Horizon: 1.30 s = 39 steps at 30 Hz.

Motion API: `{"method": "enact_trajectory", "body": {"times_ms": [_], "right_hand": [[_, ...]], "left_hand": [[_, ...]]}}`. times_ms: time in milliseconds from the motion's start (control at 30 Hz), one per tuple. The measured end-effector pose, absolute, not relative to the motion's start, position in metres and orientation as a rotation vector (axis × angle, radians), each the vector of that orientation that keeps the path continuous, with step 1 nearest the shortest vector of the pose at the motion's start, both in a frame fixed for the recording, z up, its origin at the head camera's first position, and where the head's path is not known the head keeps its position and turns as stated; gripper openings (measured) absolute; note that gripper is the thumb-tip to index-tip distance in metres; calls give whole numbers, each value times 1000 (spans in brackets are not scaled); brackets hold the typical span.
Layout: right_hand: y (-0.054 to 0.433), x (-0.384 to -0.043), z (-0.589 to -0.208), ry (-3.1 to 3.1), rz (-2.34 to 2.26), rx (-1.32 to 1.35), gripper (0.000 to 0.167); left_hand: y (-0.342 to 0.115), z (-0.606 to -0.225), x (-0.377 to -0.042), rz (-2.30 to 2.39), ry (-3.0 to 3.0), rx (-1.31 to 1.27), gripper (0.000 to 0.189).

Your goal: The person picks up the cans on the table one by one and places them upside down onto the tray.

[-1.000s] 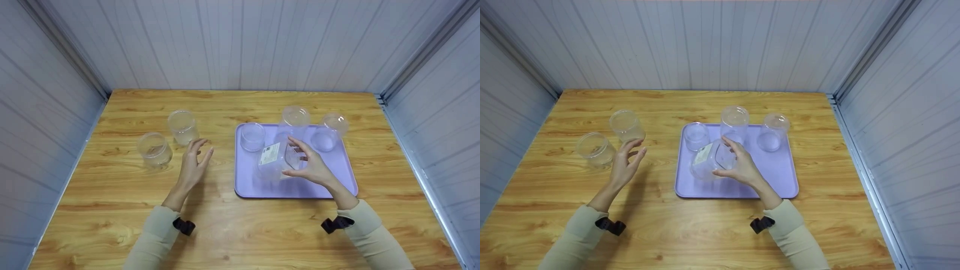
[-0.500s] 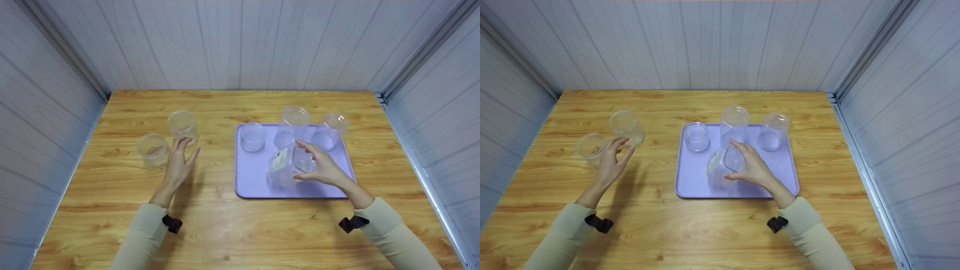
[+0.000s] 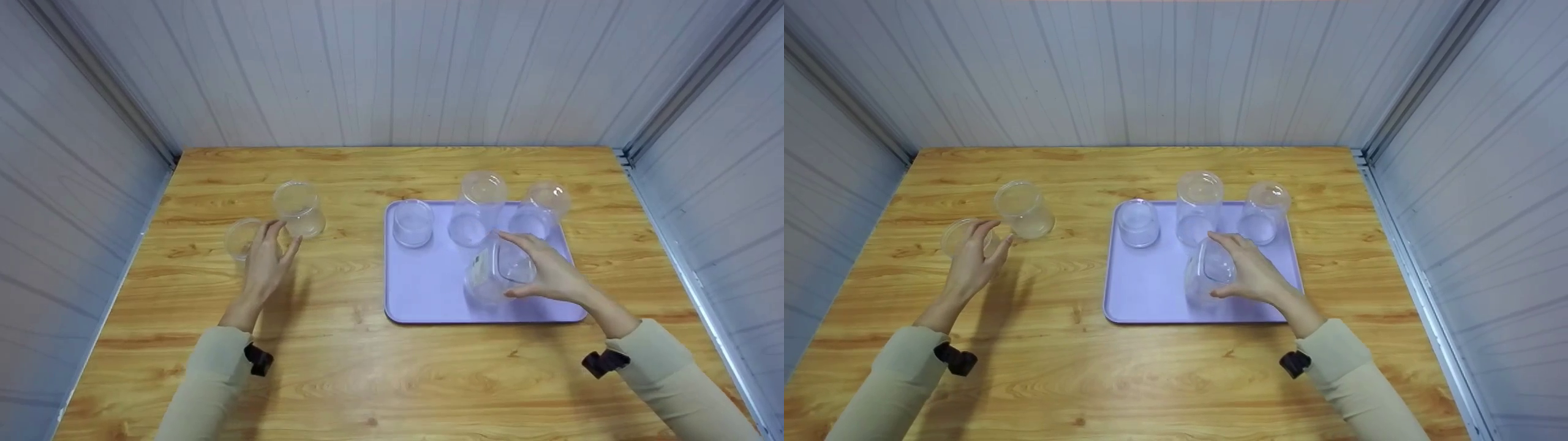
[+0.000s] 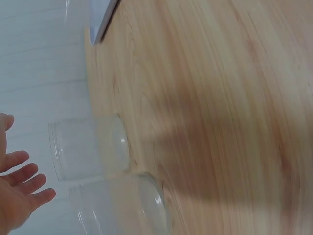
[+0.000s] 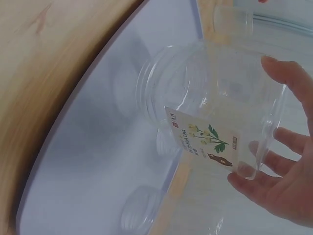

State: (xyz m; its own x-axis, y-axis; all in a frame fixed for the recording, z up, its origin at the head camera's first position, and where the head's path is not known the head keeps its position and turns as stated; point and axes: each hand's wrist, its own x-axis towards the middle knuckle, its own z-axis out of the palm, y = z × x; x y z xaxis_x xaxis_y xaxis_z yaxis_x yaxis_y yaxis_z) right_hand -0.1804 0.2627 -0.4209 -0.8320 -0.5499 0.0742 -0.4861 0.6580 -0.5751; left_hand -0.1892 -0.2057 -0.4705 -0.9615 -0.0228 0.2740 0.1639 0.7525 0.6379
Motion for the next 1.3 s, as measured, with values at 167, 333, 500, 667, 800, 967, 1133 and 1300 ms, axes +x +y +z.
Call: {"method": "enact_trajectory", "body": {"times_ms": [167, 333, 500, 667, 800, 967, 1133, 1300], "right_hand": [[276, -181, -419, 2719, -849, -877, 96], [288, -183, -418, 2706, -799, -874, 97], [301, -184, -417, 2713, -756, -874, 96], [313, -184, -415, 2709, -743, -845, 95], [322, -185, -415, 2694, -736, -828, 94], [331, -188, -417, 2670, -731, -795, 94], [337, -190, -418, 2651, -710, -769, 94], [342, -192, -420, 2654, -706, -775, 94]], "left_hand": [[-217, -470, -191, -910, -2708, -133, 50], [-229, -470, -193, -854, -2735, -127, 52], [-238, -473, -198, -803, -2739, -123, 51], [-245, -474, -204, -739, -2721, -122, 51], [-248, -474, -208, -740, -2724, -83, 53], [-252, -474, -212, -699, -2753, -42, 57], [-255, -475, -217, -663, -2817, 11, 64], [-260, -474, -220, -649, -2911, 102, 74]]}}
